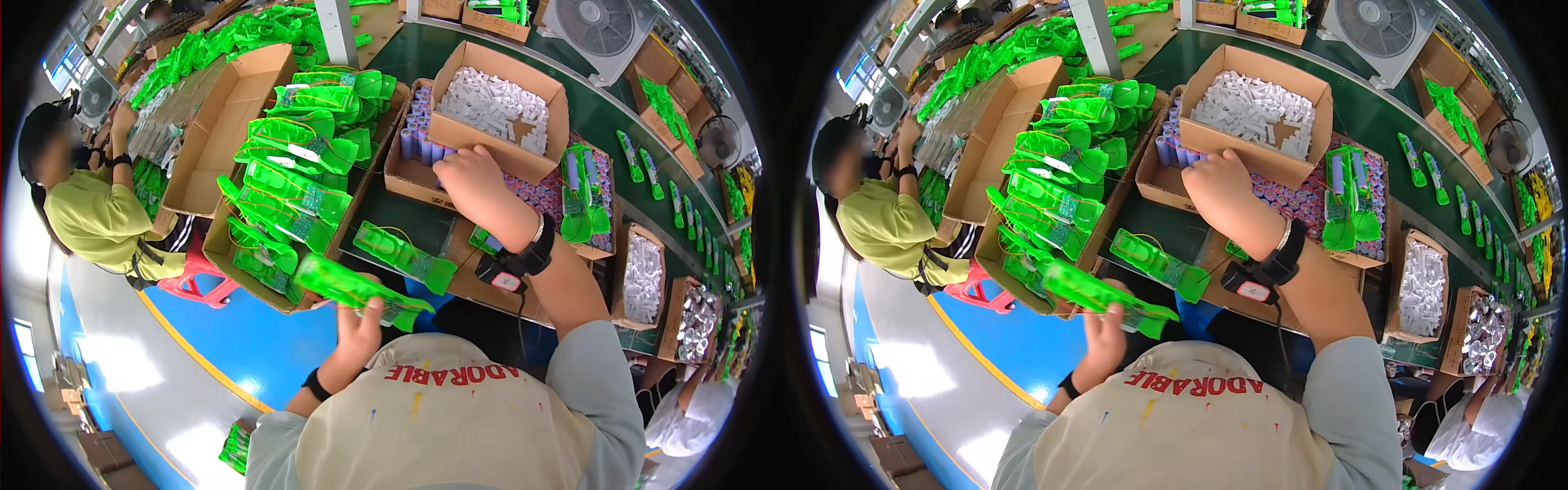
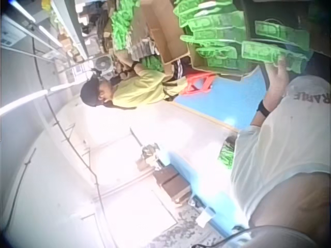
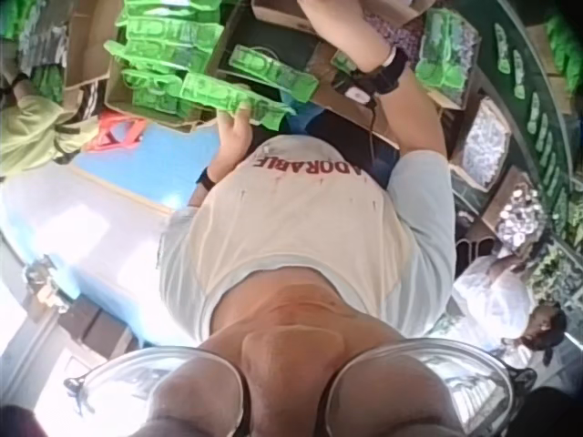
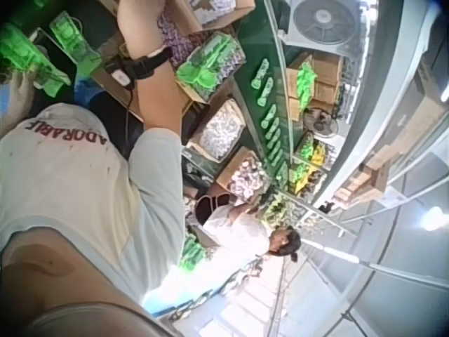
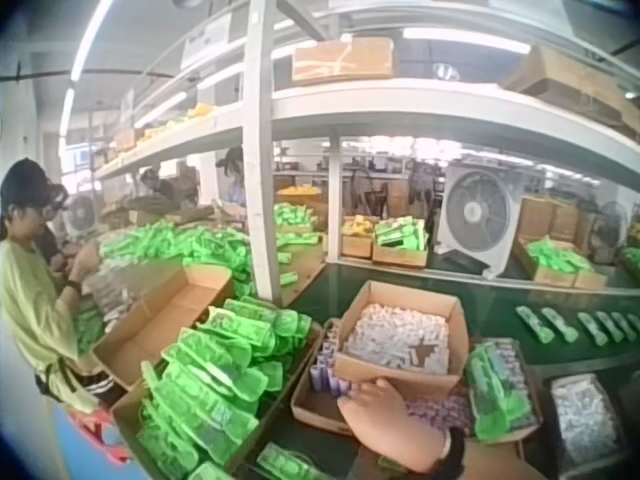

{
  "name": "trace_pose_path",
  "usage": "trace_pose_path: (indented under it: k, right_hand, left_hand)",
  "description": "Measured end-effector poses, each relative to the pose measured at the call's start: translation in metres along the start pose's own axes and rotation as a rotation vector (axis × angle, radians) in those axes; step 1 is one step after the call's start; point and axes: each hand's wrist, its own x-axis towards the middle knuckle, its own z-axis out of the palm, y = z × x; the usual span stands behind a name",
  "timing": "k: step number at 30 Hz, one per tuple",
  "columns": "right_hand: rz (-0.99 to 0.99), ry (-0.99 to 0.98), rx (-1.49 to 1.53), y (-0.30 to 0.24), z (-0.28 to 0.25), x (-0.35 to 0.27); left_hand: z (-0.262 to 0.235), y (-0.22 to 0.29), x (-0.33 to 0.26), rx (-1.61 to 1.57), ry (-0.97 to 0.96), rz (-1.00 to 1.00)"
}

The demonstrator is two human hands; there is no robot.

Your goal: Assembling green plastic handheld devices by inserting batteries and internal components.

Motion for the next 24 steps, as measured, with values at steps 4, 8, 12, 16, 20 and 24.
trace_pose_path:
  k: [4,8,12,16,20,24]
  right_hand:
    - [0.075,0.163,0.106,-0.002,-0.022,-0.007]
    - [0.614,0.298,0.691,0.002,-0.055,-0.028]
    - [0.741,0.609,1.592,0.007,-0.059,-0.053]
    - [0.622,0.302,2.454,-0.008,-0.045,-0.07]
    - [0.653,0.166,2.523,-0.031,-0.019,-0.08]
    - [0.651,0.085,2.32,-0.053,-0.019,-0.071]
  left_hand:
    - [0.01,-0.046,0.012,-0.044,-0.225,-0.151]
    - [0.022,-0.043,0.028,-0.082,-0.14,-0.115]
    - [0.027,-0.017,0.04,-0.266,-0.085,-0.371]
    - [0.033,-0.006,0.04,-0.505,-0.046,-0.539]
    - [0.042,0.008,0.044,-0.63,-0.117,-0.537]
    - [0.048,0.01,0.045,-0.538,-0.205,-0.442]
